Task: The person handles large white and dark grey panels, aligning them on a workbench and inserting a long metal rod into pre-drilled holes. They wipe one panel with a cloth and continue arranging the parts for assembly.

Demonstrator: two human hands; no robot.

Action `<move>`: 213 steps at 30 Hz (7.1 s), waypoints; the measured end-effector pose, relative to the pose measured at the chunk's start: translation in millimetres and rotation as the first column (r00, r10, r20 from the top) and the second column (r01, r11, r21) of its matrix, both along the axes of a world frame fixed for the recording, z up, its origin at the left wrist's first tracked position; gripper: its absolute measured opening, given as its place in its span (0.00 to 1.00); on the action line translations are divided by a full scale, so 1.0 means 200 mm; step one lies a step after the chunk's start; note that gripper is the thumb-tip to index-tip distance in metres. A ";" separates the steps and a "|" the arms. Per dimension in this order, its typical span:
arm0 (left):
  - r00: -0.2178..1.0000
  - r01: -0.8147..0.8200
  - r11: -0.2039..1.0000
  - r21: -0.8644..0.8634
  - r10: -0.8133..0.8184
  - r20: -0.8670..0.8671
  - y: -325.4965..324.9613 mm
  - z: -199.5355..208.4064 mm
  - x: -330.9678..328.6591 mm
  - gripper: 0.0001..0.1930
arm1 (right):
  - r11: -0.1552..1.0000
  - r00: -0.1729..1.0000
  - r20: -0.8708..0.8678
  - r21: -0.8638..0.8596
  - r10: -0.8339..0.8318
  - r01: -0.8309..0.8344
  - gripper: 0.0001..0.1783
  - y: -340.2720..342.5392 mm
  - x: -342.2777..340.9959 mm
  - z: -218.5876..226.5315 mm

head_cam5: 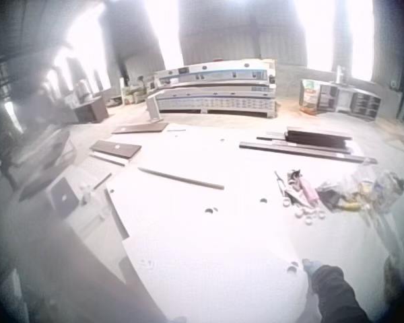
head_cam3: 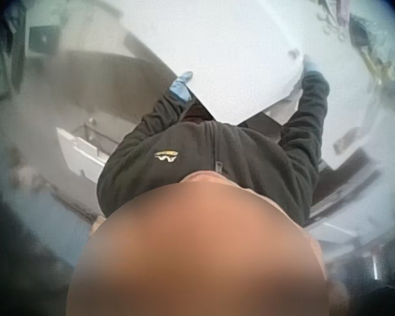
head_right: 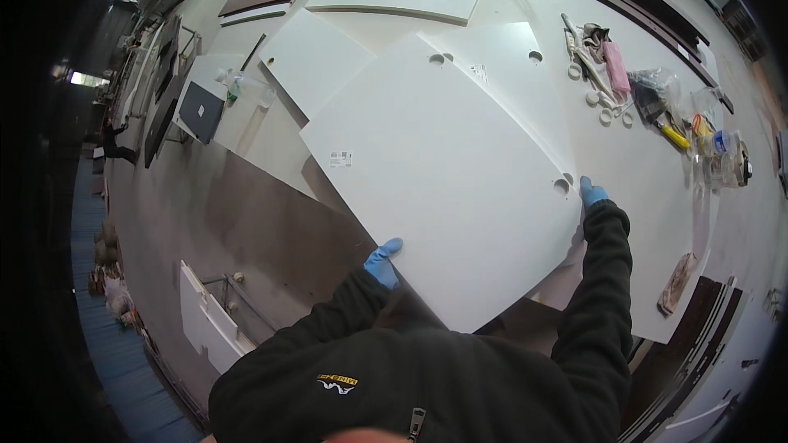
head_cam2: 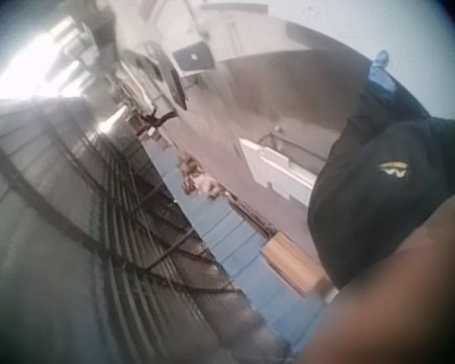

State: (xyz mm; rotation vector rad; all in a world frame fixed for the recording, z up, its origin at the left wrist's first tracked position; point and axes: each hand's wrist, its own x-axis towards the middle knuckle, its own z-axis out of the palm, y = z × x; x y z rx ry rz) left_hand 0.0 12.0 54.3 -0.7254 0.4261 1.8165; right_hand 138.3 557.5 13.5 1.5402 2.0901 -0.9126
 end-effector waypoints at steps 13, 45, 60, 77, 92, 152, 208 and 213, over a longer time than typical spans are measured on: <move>0.962 0.238 0.939 -0.248 -0.264 -0.074 0.45 0.04 0.34 0.25 | 0.929 0.969 0.135 0.284 0.205 -0.236 0.40 0.31 0.01 0.33; 0.668 -0.095 0.817 -0.568 -0.371 -0.645 -0.58 0.09 -1.40 0.12 | 0.454 0.649 -0.022 0.733 0.760 -0.506 0.47 -1.21 -0.46 0.35; 0.764 0.417 0.692 -0.590 -0.618 -0.184 0.04 0.01 -1.41 0.18 | 0.658 0.819 -0.012 0.602 0.574 -0.452 0.47 -1.19 -0.54 0.47; 0.527 0.554 0.673 -0.491 -0.740 -0.418 0.09 0.39 -2.06 0.22 | 0.574 0.727 -0.333 0.813 0.600 -0.101 0.31 -0.98 -0.73 0.44; 0.074 -0.680 0.220 -0.699 -0.928 -0.364 0.62 -0.26 -4.55 0.48 | 0.957 0.817 -0.569 0.176 -0.091 0.230 0.45 -0.14 -2.79 0.10; 0.357 -0.468 0.308 -0.828 -0.792 -0.496 0.60 -0.06 -4.45 0.39 | 0.864 0.636 -0.673 -0.009 -0.377 0.503 0.28 0.05 -2.52 0.46; -0.017 -0.889 -0.117 -0.443 -0.958 0.287 0.44 0.16 -0.93 0.38 | 0.327 0.982 0.028 0.944 -0.188 0.035 0.34 0.47 1.99 -0.08; -0.590 -0.667 0.497 -0.556 -0.807 -0.013 0.95 0.09 -0.23 0.41 | 0.419 0.921 -0.106 0.867 -0.374 0.269 0.26 0.66 2.13 -0.28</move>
